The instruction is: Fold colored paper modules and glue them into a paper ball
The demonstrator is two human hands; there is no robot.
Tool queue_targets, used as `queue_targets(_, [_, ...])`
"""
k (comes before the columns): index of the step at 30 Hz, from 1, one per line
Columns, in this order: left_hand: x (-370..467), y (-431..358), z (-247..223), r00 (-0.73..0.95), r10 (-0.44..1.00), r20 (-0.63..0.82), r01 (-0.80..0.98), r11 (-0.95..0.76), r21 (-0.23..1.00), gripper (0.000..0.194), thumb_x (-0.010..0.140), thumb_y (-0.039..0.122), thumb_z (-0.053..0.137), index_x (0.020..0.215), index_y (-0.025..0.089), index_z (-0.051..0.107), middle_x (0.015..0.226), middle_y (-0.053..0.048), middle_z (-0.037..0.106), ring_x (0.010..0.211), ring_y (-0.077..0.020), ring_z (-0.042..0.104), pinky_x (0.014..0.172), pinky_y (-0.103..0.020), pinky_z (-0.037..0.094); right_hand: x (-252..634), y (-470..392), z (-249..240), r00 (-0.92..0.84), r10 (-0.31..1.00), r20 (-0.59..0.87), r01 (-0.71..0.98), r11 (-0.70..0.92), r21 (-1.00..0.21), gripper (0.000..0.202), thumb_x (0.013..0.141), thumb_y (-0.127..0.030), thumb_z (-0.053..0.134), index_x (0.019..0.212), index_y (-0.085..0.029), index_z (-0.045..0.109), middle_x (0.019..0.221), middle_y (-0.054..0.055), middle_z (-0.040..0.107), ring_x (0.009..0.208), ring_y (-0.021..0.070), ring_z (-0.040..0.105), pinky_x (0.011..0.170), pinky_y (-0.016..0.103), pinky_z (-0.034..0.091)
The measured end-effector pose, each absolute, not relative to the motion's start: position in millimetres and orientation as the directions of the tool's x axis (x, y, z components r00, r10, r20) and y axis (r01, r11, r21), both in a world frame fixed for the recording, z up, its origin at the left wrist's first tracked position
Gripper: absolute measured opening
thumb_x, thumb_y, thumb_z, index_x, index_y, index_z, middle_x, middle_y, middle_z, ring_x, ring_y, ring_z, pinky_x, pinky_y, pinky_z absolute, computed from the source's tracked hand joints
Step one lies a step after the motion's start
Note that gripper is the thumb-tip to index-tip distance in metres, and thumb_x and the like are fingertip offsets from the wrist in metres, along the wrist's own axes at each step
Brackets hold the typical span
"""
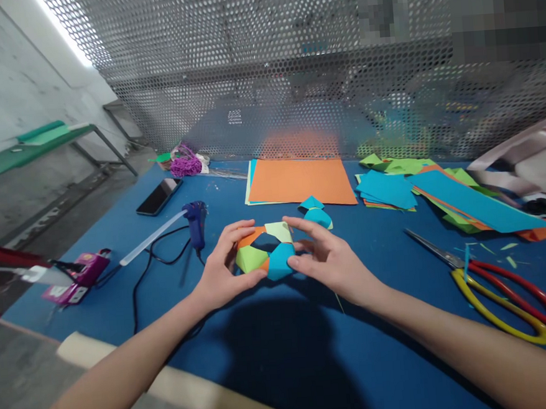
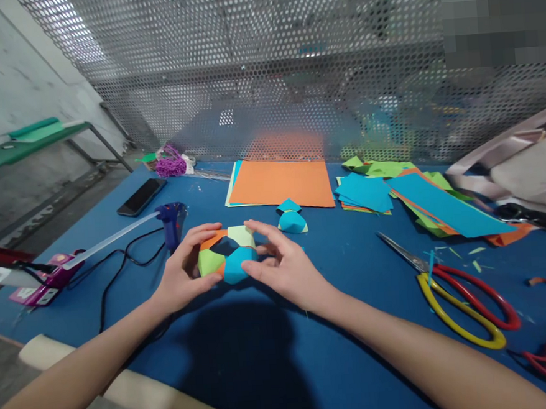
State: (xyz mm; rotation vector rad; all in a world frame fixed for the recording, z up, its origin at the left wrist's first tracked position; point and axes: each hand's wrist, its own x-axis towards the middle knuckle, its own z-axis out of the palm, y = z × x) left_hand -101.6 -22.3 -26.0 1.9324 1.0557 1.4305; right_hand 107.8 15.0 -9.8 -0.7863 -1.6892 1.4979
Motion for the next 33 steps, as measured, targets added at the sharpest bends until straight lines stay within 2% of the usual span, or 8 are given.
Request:
queue_targets(5, [-101.0, -22.4, -26.6, 0.114, 0.840, 0.531, 0.296, -0.539, 0.789, 0.054, 0.070, 0.025, 0.074, 0.120, 0.022, 0.052, 0.125, -0.013, 0.048, 0.120, -0.0267, 0.048, 0.100, -0.048, 0.042, 111.9, 10.8, -12.6, -0.610, 0.739, 0.285, 0.193, 0.488, -0.852, 0.063, 0.072, -0.029, 0.071, 0.130, -0.035, 0.047, 0.153, 0.005, 0.020, 0.111, 0.0241, 0.057, 0.078, 0.036, 0.057])
queue_targets(10, [-98.8, -24.0, -27.3, 0.107, 0.848, 0.519, 0.267, -0.527, 0.807, 0.055, 0.070, 0.023, 0.074, 0.120, 0.022, 0.052, 0.126, -0.013, 0.047, 0.121, -0.0262, 0.047, 0.100, -0.047, 0.042, 111.0, 8.0, -16.3, -0.606, 0.629, 0.488, 0.362, 0.764, -0.535, 0.047, 0.079, -0.025, 0.064, 0.125, -0.029, 0.055, 0.146, 0.009, 0.037, 0.124, 0.0288, 0.048, 0.087, 0.044, 0.054])
queue_targets(13, [-99.0, -24.7, -27.5, 0.110, 0.854, 0.508, 0.262, -0.518, 0.814, 0.055, 0.070, 0.022, 0.074, 0.121, 0.022, 0.052, 0.126, -0.013, 0.047, 0.122, -0.0262, 0.046, 0.101, -0.048, 0.041, 110.1, 8.2, -16.7, -0.607, 0.555, 0.568, 0.340, 0.828, -0.445, 0.039, 0.082, -0.027, 0.060, 0.121, -0.025, 0.057, 0.136, 0.011, 0.050, 0.118, 0.0259, 0.055, 0.092, 0.043, 0.052])
queue_targets(16, [-100.3, -24.5, -27.4, 0.119, 0.858, 0.500, 0.249, -0.514, 0.821, 0.055, 0.071, 0.023, 0.073, 0.121, 0.023, 0.051, 0.127, -0.013, 0.047, 0.123, -0.0266, 0.046, 0.102, -0.048, 0.040, 110.1, 9.3, -15.5, -0.605, 0.507, 0.614, 0.322, 0.861, -0.394, 0.035, 0.084, -0.027, 0.058, 0.118, -0.021, 0.059, 0.131, 0.013, 0.055, 0.115, 0.0248, 0.057, 0.093, 0.042, 0.052])
queue_targets(19, [-102.0, -23.5, -27.6, 0.119, 0.867, 0.484, 0.224, -0.498, 0.838, 0.055, 0.071, 0.025, 0.073, 0.122, 0.023, 0.051, 0.128, -0.013, 0.047, 0.124, -0.0273, 0.045, 0.102, -0.048, 0.040, 110.3, 10.0, -13.5, -0.593, 0.502, 0.629, 0.300, 0.863, -0.406, 0.033, 0.083, -0.024, 0.057, 0.116, -0.019, 0.060, 0.129, 0.014, 0.056, 0.115, 0.0239, 0.057, 0.094, 0.042, 0.052])
queue_targets(23, [-104.1, -22.4, -28.1, 0.110, 0.886, 0.451, 0.180, -0.464, 0.867, 0.055, 0.072, 0.025, 0.072, 0.122, 0.023, 0.051, 0.130, -0.013, 0.048, 0.123, -0.0271, 0.046, 0.102, -0.047, 0.040, 109.5, 9.9, -12.3, -0.548, 0.557, 0.624, 0.232, 0.818, -0.527, 0.033, 0.083, -0.020, 0.056, 0.116, -0.021, 0.059, 0.127, 0.013, 0.058, 0.115, 0.0218, 0.057, 0.097, 0.043, 0.049])
queue_targets(28, [-104.2, -22.1, -27.5, 0.090, 0.923, 0.375, 0.072, -0.382, 0.921, 0.054, 0.072, 0.028, 0.072, 0.121, 0.021, 0.052, 0.131, -0.013, 0.049, 0.122, -0.0273, 0.047, 0.100, -0.045, 0.043, 108.5, 9.7, -13.4, -0.501, 0.645, 0.577, 0.169, 0.727, -0.665, 0.030, 0.082, -0.020, 0.058, 0.112, -0.022, 0.061, 0.126, 0.011, 0.057, 0.117, 0.0219, 0.055, 0.089, 0.040, 0.053])
queue_targets(33, [-103.2, -20.8, -26.8, 0.078, 0.950, 0.301, -0.045, -0.298, 0.953, 0.055, 0.070, 0.036, 0.073, 0.120, 0.020, 0.054, 0.128, -0.013, 0.053, 0.119, -0.0283, 0.051, 0.098, -0.045, 0.045, 109.4, 9.3, -12.1, -0.492, 0.664, 0.562, 0.169, 0.707, -0.687, 0.030, 0.082, -0.021, 0.058, 0.112, -0.024, 0.062, 0.126, 0.010, 0.058, 0.115, 0.0225, 0.056, 0.093, 0.044, 0.049])
